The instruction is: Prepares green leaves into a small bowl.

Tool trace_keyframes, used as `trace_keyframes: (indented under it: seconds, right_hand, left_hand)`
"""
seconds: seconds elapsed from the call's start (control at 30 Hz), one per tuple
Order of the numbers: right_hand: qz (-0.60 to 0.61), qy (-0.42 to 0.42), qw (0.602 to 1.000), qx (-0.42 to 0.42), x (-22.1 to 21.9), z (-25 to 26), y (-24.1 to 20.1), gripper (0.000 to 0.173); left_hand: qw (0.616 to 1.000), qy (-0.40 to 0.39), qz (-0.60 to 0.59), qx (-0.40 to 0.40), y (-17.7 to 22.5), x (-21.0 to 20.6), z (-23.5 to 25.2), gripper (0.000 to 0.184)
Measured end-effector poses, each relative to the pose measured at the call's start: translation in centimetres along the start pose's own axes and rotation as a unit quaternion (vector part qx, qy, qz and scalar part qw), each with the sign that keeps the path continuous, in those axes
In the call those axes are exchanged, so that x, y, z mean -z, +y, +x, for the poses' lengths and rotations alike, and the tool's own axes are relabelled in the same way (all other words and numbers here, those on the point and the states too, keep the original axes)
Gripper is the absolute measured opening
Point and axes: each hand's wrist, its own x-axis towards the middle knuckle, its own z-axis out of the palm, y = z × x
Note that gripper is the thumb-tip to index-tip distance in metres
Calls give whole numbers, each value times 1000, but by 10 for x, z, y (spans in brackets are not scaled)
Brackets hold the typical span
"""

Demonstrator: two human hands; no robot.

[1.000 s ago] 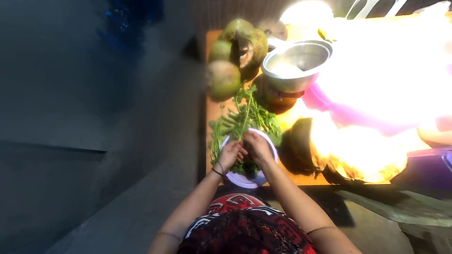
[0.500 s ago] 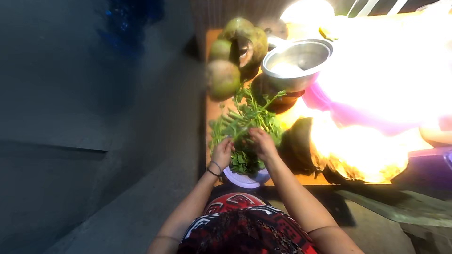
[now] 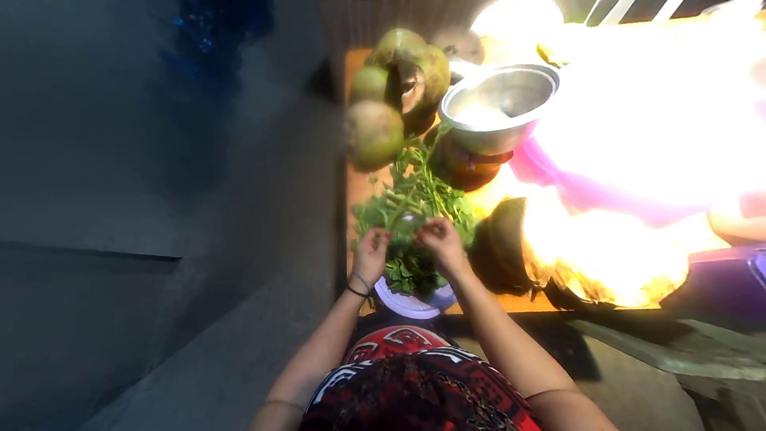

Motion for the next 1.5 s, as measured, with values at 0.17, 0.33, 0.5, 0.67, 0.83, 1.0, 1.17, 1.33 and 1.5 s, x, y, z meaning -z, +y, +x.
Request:
trace_keyframes:
  seconds: [0.17, 0.33, 0.5, 0.67, 0.83, 1.0, 1.17, 1.33, 1.5]
  right_hand:
    - [-348, -30, 861, 369, 1, 2, 6, 39]
    - [-443, -37, 777, 446, -6, 2, 8, 23]
    - [-500, -94, 749, 424, -7, -3, 4, 24]
    - [-323, -112, 904, 256, -8, -8, -2, 20]
    - [-22, -38, 999, -31, -7, 1, -3, 29]
    - [-13, -49, 997, -59, 19, 5, -2, 33]
    - [-71, -18, 997, 20, 23, -1, 1, 27]
    - [-165, -25, 954, 251, 6, 4, -3, 29]
    - [-292, -163, 902, 274, -3, 1, -6, 30]
  left_hand:
    - [997, -4, 66, -30, 1, -4, -2, 26]
    - [994, 4, 102, -49, 2, -7, -2, 26]
    - [992, -10, 102, -78, 5, -9, -6, 24]
    - [995, -56, 58, -53, 11, -10, -9, 26]
    - [991, -108, -84, 11, 15, -7, -7, 24]
    - [971, -111, -205, 49, 9, 0, -8, 28]
    - [957, -125, -250, 77, 5, 3, -7, 29]
    - [940, -184, -270, 103, 13, 2, -9, 28]
    - [908, -199, -345, 129, 9, 5, -8, 31]
